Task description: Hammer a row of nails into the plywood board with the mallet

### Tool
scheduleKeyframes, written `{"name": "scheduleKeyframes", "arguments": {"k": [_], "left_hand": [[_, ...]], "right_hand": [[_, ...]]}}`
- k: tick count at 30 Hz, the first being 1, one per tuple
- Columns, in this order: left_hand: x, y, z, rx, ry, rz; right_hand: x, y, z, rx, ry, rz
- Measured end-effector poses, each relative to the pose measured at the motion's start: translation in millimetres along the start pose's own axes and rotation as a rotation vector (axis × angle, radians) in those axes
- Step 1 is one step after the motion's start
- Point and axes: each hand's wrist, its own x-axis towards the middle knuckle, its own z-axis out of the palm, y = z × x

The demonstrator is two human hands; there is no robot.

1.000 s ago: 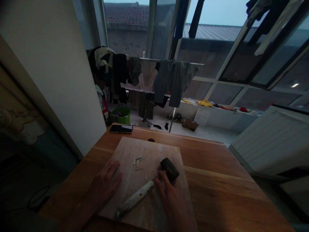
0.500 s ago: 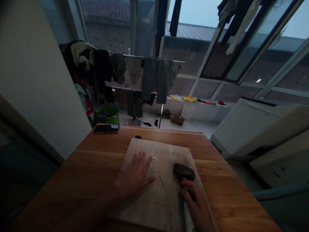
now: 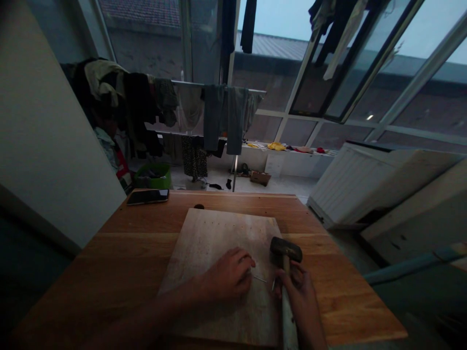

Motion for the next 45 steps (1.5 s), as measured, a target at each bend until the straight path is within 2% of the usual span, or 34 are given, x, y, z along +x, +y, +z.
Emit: {"name": "scheduleKeyframes", "arguments": {"k": [3,5,8,11,16,18,22,24,26,28,31,33,35,40,45], "left_hand": [[13.4,-7.0,-16.3,-0.003,-0.035,-0.121],[23.1,-3.4,-20.8,0.021,-0.097,-0.068],[39.1,12.7,-15.7,0.084,-0.164,0.028],[55.1,30.1,-2.2,0.065,-0.163,-0.006],[75.0,45.5,18.9,0.073,-0.286,-0.115],[79.9,50.9,24.6,0.093,-0.319,-0.104],[83.4,55.4,26.0,0.089,-0.306,-0.048],[82.5,46.5,17.2,0.035,-0.291,-0.083],[82.6,27.8,2.0,-0.062,-0.237,-0.156],[87.2,3.0,-14.2,-0.214,-0.113,-0.242],[105.4,-33.1,-25.3,-0.465,0.093,-0.348],[120.4,-50.4,-19.1,-0.597,0.243,-0.432],[131.1,-61.4,-5.1,-0.653,0.326,-0.465],[132.7,-73.1,26.8,-0.577,0.298,-0.335],[130.0,-75.1,31.1,-0.478,0.265,-0.254]], "right_hand": [[7.8,-0.3,-10.2,-0.145,0.042,-0.119],[11.1,-0.9,-16.6,-0.27,0.03,-0.175],[13.6,-1.3,-22.5,-0.461,0.013,-0.211],[16.1,1.7,-25.1,-0.577,-0.032,-0.218],[24.4,10.7,-31.0,-0.536,-0.067,-0.17],[27.9,11.5,-31.5,-0.47,-0.037,-0.17],[29.5,6.4,-25.5,-0.278,-0.032,-0.164],[26.7,2.2,-21.3,-0.189,-0.09,-0.115],[23.0,-2.6,-17.5,-0.105,-0.142,-0.02],[21.3,-8.2,-13.3,-0.052,-0.161,0.056],[25.8,-17.6,-3.2,-0.064,-0.125,0.04],[32.1,-22.2,5.7,-0.072,-0.112,0.013],[37.9,-23.6,14.4,-0.083,-0.103,-0.003],[40.4,-11.8,26.3,-0.096,-0.054,-0.006],[31.0,-3.6,27.9,0.006,-0.089,0.084]]}}
